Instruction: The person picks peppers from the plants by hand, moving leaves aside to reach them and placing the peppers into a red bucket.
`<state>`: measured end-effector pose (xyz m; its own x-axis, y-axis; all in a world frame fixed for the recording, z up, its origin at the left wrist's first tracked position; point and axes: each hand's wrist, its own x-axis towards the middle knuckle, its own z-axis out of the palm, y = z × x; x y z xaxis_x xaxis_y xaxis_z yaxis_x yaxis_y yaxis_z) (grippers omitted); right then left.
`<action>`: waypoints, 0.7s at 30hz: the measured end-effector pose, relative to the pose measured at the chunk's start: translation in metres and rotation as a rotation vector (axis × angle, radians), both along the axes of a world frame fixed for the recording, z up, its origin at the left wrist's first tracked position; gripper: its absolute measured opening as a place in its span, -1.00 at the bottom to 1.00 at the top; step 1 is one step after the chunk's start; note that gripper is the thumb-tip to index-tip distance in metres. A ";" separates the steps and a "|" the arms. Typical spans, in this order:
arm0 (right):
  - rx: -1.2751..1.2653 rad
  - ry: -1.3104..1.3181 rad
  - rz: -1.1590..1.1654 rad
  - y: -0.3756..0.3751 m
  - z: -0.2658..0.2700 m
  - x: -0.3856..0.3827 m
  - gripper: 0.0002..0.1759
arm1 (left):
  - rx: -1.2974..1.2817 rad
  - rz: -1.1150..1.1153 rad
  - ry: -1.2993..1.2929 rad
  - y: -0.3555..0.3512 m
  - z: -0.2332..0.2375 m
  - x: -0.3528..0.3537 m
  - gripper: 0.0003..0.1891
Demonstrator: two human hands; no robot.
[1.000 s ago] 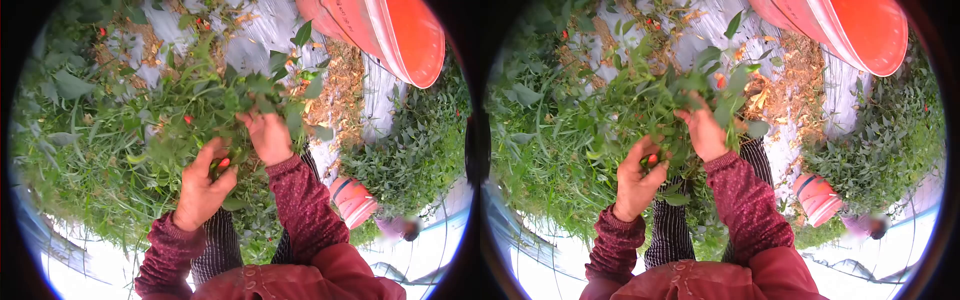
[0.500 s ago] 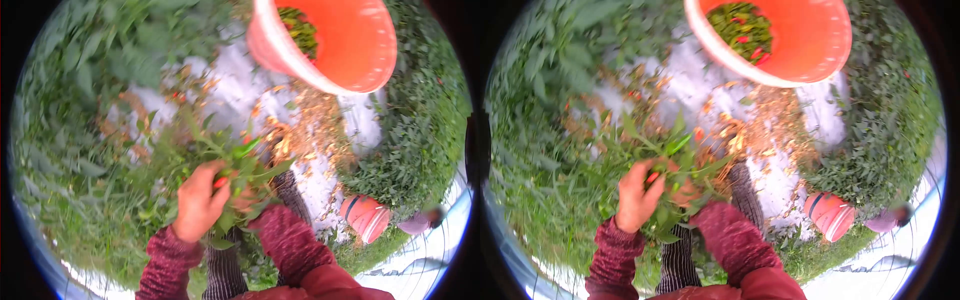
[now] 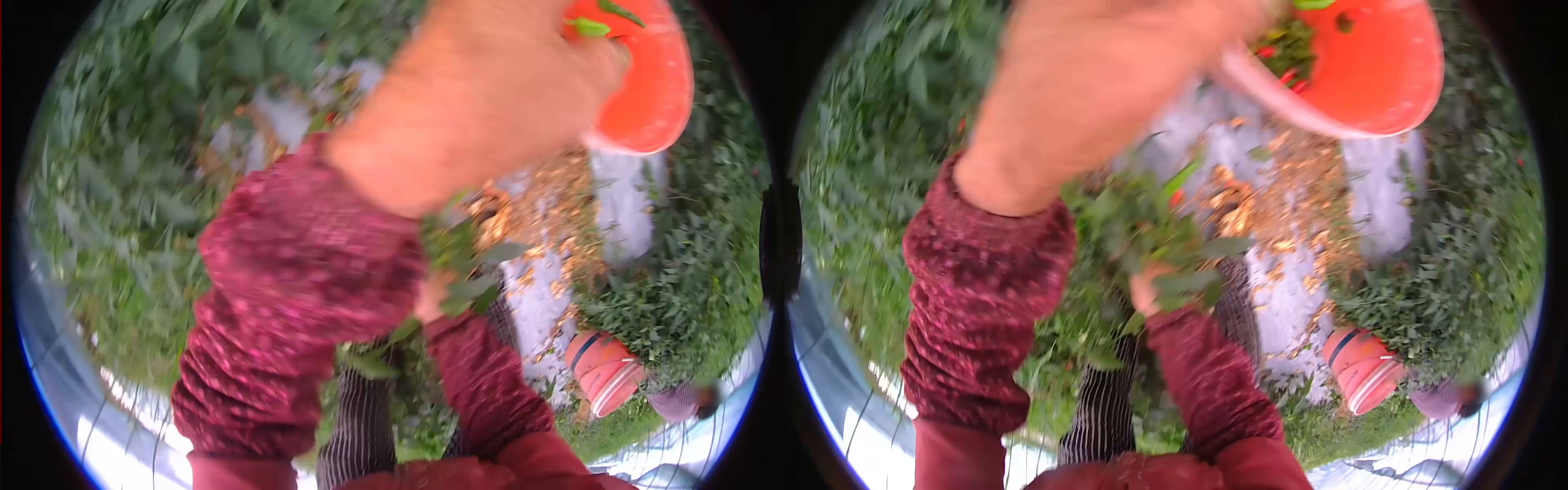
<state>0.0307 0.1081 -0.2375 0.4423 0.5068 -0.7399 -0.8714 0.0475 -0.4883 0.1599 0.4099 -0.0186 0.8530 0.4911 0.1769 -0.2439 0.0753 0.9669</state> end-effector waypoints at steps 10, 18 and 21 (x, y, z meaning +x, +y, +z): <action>-0.316 0.373 0.106 0.043 0.070 0.056 -0.70 | -0.536 0.798 1.240 -0.121 -0.022 -0.317 -0.66; -0.441 0.295 0.107 0.046 0.062 0.061 -0.72 | -0.958 0.818 1.048 -0.140 -0.119 -0.295 -0.55; -0.478 0.273 0.155 0.043 0.058 0.061 -0.72 | -1.030 1.081 0.783 -0.140 -0.135 -0.282 -0.51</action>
